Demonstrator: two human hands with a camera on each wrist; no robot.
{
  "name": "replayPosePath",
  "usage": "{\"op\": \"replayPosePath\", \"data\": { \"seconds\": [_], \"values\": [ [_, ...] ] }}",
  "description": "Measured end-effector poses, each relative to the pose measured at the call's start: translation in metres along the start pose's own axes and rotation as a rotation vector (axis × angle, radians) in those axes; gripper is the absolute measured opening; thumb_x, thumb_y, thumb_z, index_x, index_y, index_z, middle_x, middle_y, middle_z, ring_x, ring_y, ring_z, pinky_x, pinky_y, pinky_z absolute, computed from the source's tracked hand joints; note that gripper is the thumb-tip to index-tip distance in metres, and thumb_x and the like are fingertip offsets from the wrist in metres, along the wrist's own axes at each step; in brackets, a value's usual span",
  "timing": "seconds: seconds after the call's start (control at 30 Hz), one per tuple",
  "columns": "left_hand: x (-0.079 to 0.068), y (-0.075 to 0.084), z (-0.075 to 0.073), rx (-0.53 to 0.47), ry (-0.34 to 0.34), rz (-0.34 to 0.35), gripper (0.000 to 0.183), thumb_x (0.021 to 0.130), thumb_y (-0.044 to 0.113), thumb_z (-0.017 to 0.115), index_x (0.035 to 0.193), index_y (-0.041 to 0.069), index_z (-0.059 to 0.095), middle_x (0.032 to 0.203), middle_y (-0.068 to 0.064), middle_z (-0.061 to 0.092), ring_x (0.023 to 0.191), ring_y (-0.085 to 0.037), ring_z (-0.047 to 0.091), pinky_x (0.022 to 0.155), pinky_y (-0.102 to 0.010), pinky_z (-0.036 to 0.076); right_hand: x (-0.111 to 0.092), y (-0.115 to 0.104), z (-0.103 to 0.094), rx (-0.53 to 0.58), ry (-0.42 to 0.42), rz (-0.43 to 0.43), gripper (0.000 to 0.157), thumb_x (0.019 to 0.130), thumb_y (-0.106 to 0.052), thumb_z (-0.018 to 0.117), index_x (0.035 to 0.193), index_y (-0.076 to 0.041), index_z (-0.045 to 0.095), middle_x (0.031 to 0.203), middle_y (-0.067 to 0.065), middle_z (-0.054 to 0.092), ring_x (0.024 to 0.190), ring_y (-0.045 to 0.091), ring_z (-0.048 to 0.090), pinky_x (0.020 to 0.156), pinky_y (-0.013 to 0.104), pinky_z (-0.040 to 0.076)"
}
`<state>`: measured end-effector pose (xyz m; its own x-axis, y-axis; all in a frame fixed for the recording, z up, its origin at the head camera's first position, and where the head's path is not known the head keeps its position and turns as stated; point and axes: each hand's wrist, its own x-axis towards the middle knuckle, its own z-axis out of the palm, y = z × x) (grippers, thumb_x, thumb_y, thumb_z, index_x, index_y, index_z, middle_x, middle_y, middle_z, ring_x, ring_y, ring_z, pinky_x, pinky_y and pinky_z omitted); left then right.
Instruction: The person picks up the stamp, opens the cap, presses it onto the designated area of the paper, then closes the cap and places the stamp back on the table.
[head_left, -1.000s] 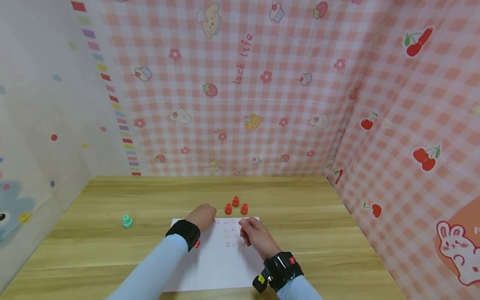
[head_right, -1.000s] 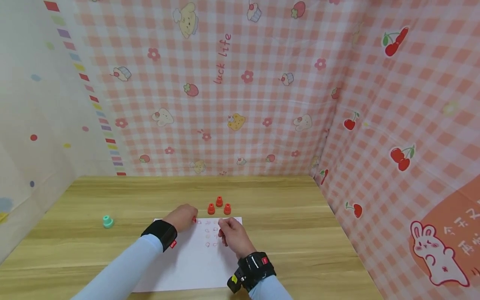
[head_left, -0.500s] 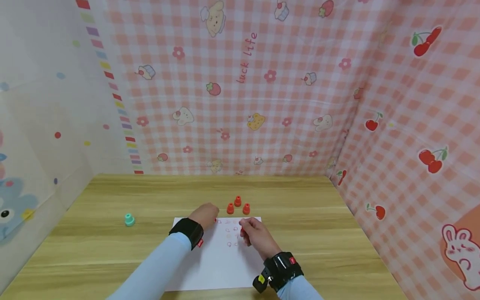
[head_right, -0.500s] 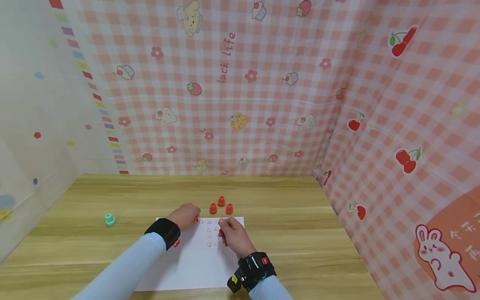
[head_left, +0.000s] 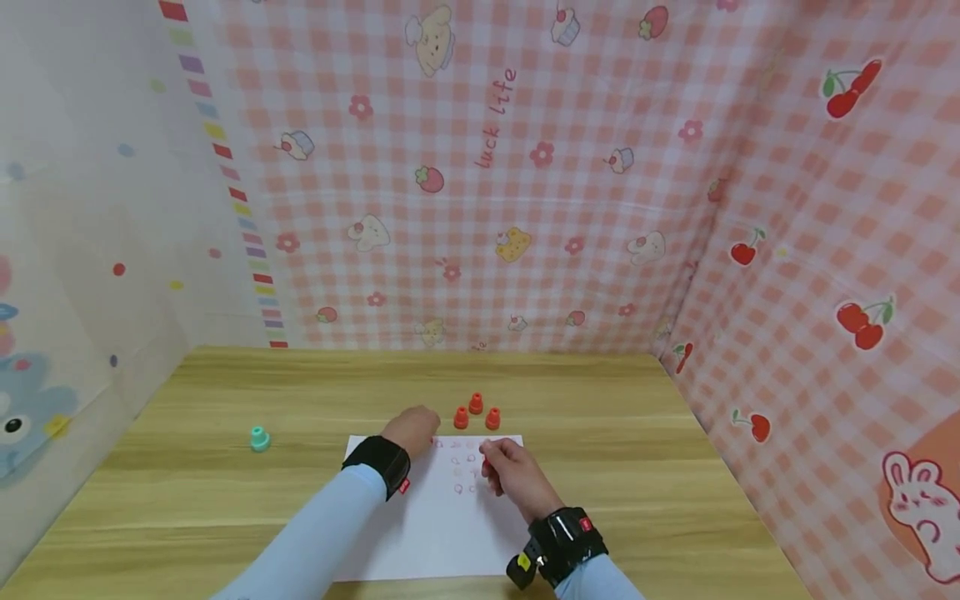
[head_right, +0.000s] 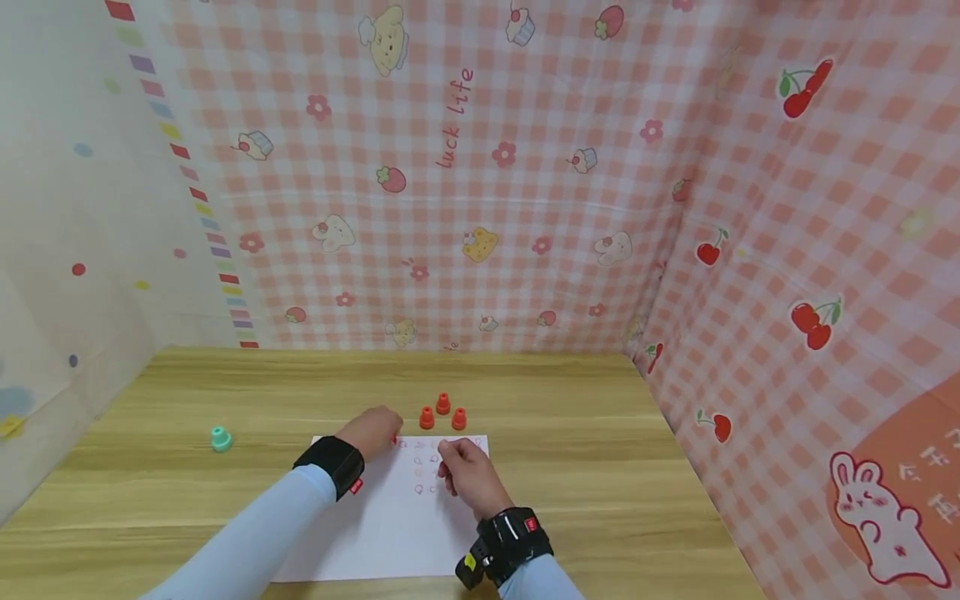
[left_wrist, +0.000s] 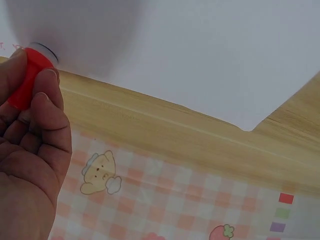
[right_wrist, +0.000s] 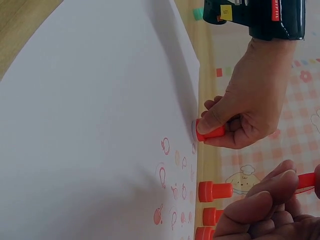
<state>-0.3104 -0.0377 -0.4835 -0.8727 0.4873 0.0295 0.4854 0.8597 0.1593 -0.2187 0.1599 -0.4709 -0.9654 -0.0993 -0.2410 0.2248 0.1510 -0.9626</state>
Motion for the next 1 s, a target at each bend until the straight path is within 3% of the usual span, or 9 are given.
{"op": "replayPosePath", "data": {
  "seconds": [0.43, 0.63, 0.87, 1.0],
  "values": [
    [0.004, 0.011, -0.002, 0.074, -0.033, -0.022, 0.005, 0.095, 0.002, 0.063, 0.094, 0.002, 0.068, 0.087, -0.012, 0.066, 0.085, -0.026, 0.064, 0.087, -0.038, 0.053, -0.003, 0.001, -0.003, -0.004, -0.003, -0.012, 0.039, 0.104, -0.036, 0.052, 0.119, 0.000, 0.055, 0.086, 0.006, 0.054, 0.074, 0.020, 0.052, 0.068, 0.028, 0.043],
    [0.005, 0.002, 0.001, -0.020, -0.040, -0.042, 0.003, 0.092, 0.001, 0.067, 0.094, 0.002, 0.068, 0.084, -0.009, 0.064, 0.079, -0.024, 0.060, 0.086, -0.039, 0.053, -0.004, 0.000, -0.004, 0.004, -0.002, -0.029, 0.038, 0.104, -0.035, 0.052, 0.117, 0.000, 0.055, 0.085, 0.006, 0.054, 0.072, 0.019, 0.051, 0.067, 0.028, 0.043],
    [0.002, -0.006, 0.012, -0.014, 0.045, 0.014, 0.010, 0.092, -0.002, 0.064, 0.084, 0.003, 0.066, 0.076, -0.008, 0.062, 0.074, -0.024, 0.059, 0.079, -0.039, 0.053, -0.006, -0.001, -0.002, 0.003, 0.006, -0.022, 0.038, 0.104, -0.036, 0.052, 0.118, -0.001, 0.055, 0.085, 0.006, 0.054, 0.073, 0.019, 0.051, 0.067, 0.028, 0.044],
    [0.003, -0.006, 0.013, 0.001, 0.055, 0.035, 0.010, 0.091, -0.003, 0.065, 0.083, 0.003, 0.066, 0.074, -0.007, 0.061, 0.073, -0.024, 0.060, 0.077, -0.038, 0.053, -0.005, -0.001, -0.002, 0.005, 0.007, -0.022, 0.038, 0.104, -0.035, 0.052, 0.119, 0.000, 0.055, 0.085, 0.006, 0.054, 0.073, 0.019, 0.051, 0.067, 0.028, 0.043]
  ]
}}
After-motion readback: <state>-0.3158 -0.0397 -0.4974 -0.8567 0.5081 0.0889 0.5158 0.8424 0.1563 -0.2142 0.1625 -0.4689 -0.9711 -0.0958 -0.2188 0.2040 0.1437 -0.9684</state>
